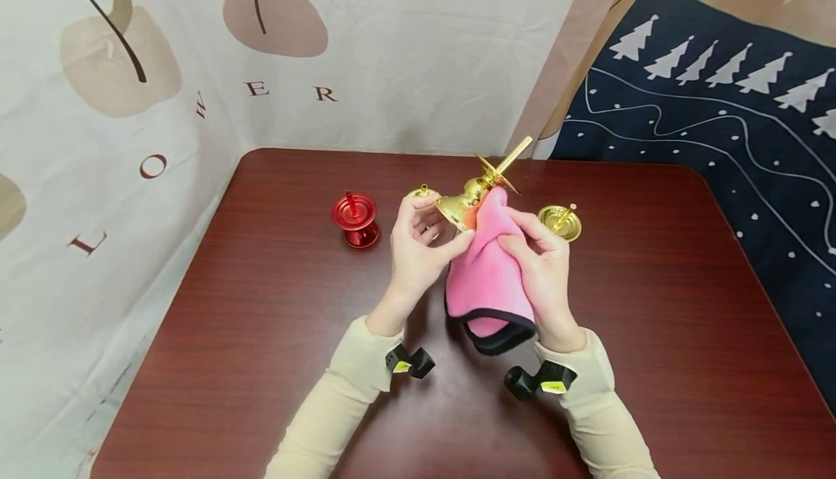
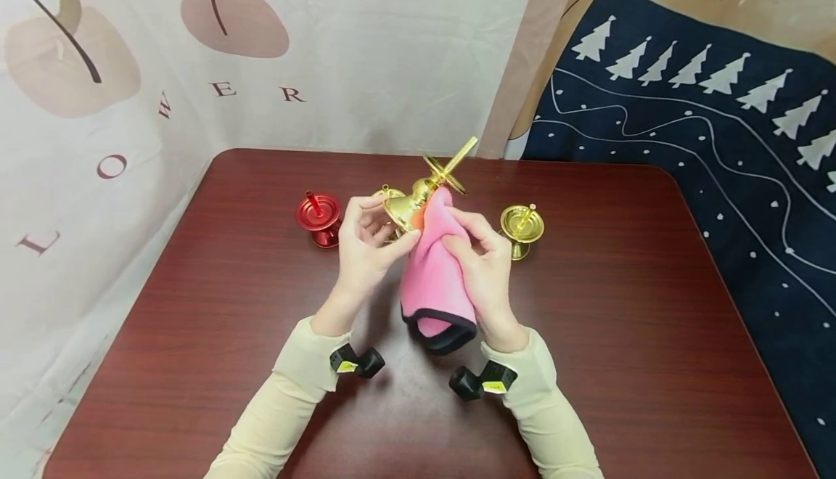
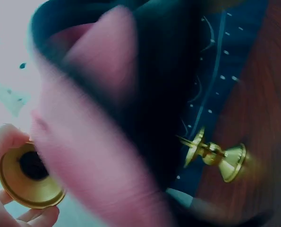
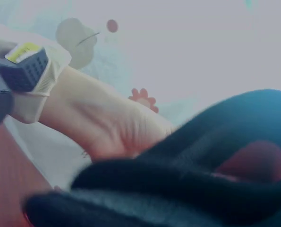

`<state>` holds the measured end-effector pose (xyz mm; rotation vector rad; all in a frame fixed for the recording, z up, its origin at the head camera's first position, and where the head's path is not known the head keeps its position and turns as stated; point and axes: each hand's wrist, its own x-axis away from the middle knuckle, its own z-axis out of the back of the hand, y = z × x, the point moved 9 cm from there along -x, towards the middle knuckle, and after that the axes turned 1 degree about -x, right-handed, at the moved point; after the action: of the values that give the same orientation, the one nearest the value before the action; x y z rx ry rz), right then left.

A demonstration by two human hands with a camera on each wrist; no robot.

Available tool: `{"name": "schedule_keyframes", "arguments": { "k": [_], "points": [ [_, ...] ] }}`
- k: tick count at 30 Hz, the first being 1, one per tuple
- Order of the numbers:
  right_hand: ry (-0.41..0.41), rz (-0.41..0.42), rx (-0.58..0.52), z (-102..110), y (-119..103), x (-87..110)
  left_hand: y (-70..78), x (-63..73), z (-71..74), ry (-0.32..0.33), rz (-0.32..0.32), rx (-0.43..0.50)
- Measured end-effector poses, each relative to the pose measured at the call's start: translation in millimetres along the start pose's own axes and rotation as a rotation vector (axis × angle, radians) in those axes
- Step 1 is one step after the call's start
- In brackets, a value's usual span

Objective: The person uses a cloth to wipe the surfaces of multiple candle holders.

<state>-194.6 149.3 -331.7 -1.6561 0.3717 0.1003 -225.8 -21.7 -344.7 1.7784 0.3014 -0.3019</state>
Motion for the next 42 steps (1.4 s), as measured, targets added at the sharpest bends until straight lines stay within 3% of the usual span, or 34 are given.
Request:
{"name": "schedule_keyframes", "arguments": {
  "k": [3,8,11,15,19,23,27,31,34,38,42],
  "points": [
    [0.048,0.18,0.03,-4,-19,1.2,9.9,5.4,-2.7,-0.004,-0.153,-0.201],
    [0.036,0.465,0.365,-22,-47,11.4,33.6,17.1,-8.7,0.024,-0.515,-0.458],
    [-0.02,0.608,0.494,-36,-59,22.2,43.3,24.0,-13.3,0.029,-0.673,-0.551],
    [-0.084,0.734,0.53,-46,-67,32.5,49.9,29.1,-16.6,0.032,-0.779,-0.601],
    [-0.021,0.821,0.569,-47,-74,32.5,53.2,33.0,-19.5,0.032,-0.848,-0.634],
    [0.045,0.804,0.601,-46,-76,26.0,54.8,37.4,-23.5,0.026,-0.911,-0.688],
    [0.007,0.762,0.611,-49,-77,21.7,57.6,39.1,-24.1,0.032,-0.96,-0.719],
    [-0.041,0.808,0.597,-51,-80,25.1,60.2,37.0,-18.6,0.055,-0.952,-0.666],
    [-0.052,0.861,0.54,-48,-79,28.9,58.5,31.7,-12.6,0.062,-0.862,-0.558],
    [-0.039,0.841,0.432,-37,-69,27.5,50.2,21.4,-4.5,0.077,-0.638,-0.369],
    [0.018,0.671,0.272,-19,-47,17.7,36.2,12.2,-2.2,0.059,-0.377,-0.156]
  ]
}}
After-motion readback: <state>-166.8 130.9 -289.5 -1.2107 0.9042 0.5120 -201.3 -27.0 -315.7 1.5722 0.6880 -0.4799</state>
